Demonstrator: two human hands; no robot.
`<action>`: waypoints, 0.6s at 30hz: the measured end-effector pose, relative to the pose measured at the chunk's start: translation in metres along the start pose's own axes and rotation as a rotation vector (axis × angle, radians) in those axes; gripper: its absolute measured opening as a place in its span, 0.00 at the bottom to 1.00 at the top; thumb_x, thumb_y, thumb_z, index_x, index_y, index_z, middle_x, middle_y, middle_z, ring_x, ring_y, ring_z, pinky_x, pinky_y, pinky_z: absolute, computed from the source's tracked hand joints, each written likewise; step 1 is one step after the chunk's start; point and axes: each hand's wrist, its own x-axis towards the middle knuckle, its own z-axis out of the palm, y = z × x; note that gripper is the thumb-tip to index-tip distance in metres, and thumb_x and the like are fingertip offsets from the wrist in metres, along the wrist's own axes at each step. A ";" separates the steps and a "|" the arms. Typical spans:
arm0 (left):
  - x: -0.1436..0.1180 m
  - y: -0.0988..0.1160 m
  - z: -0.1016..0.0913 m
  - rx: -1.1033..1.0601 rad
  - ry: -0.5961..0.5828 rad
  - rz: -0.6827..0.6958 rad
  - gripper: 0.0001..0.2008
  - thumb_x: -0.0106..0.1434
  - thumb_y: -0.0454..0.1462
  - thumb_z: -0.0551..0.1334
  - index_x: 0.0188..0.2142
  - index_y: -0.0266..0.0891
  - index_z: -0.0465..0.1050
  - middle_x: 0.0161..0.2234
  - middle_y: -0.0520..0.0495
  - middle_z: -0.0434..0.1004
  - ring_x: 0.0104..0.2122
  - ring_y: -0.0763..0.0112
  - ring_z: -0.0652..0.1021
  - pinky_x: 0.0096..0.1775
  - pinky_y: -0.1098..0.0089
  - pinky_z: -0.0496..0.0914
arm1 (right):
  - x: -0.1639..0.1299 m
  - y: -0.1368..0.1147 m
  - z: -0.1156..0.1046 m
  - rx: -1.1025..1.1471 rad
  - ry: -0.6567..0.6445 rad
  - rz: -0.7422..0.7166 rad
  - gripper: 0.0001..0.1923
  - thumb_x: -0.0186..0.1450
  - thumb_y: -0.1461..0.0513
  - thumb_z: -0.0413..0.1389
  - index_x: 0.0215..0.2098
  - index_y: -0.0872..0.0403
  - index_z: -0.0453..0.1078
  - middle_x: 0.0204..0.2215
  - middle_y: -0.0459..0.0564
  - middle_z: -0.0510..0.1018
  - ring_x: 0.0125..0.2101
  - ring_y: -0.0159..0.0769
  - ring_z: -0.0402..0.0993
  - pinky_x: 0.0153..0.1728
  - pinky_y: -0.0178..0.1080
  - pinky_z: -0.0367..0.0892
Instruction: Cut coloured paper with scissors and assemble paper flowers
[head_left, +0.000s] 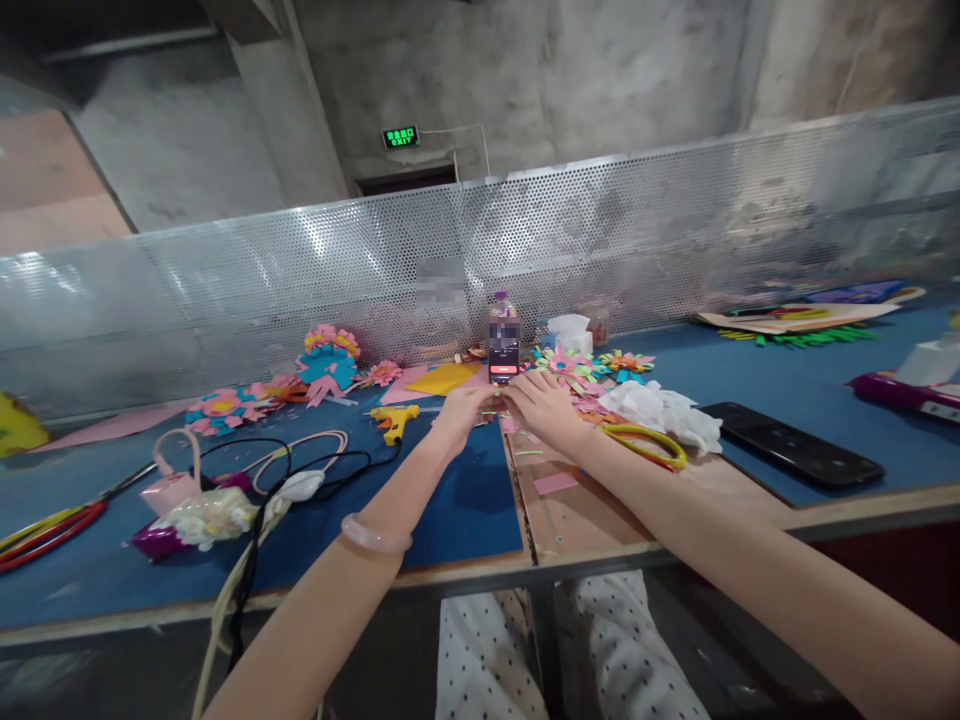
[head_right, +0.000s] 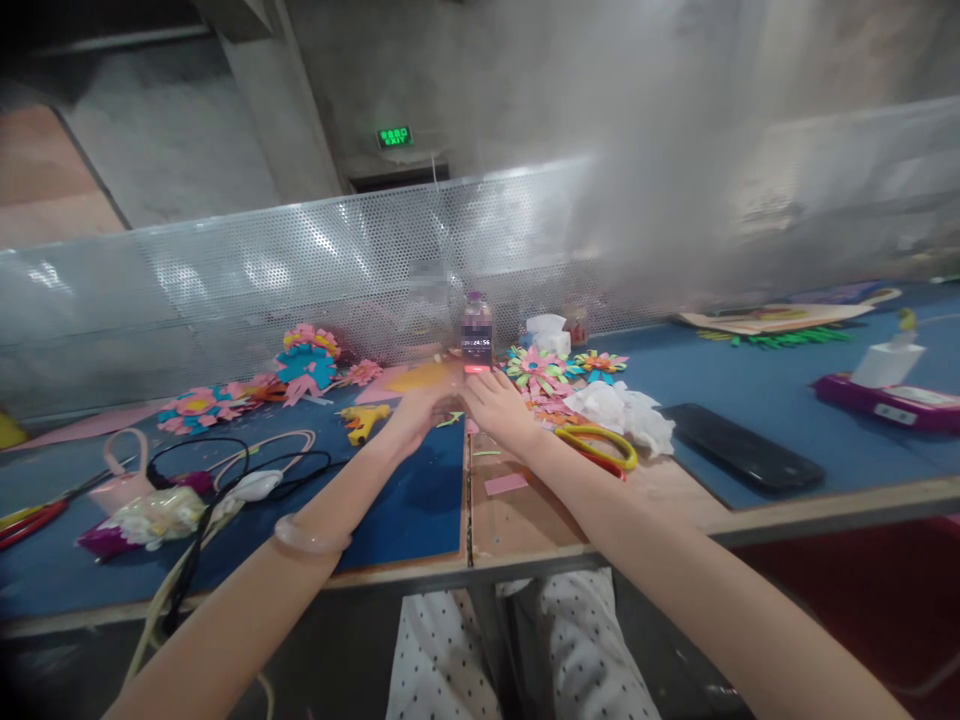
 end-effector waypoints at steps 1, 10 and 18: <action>-0.001 0.001 0.001 0.011 -0.004 0.011 0.16 0.52 0.42 0.62 0.37 0.34 0.75 0.33 0.41 0.78 0.32 0.68 0.76 0.33 0.71 0.66 | 0.000 0.000 0.001 0.004 0.006 0.007 0.11 0.65 0.65 0.45 0.38 0.56 0.69 0.32 0.53 0.72 0.35 0.39 0.60 0.38 0.41 0.55; -0.002 0.005 -0.001 0.338 0.020 0.230 0.15 0.53 0.45 0.59 0.27 0.34 0.76 0.27 0.47 0.76 0.30 0.70 0.72 0.33 0.72 0.65 | 0.000 -0.002 0.004 0.149 -0.038 0.206 0.08 0.65 0.62 0.48 0.34 0.55 0.68 0.33 0.52 0.72 0.36 0.40 0.60 0.38 0.41 0.55; -0.001 0.008 -0.006 0.557 0.001 0.302 0.17 0.56 0.44 0.55 0.19 0.35 0.70 0.18 0.54 0.66 0.23 0.75 0.65 0.26 0.74 0.58 | 0.000 0.000 0.008 0.446 -0.106 0.433 0.05 0.62 0.64 0.50 0.31 0.54 0.67 0.34 0.50 0.72 0.38 0.39 0.62 0.41 0.40 0.55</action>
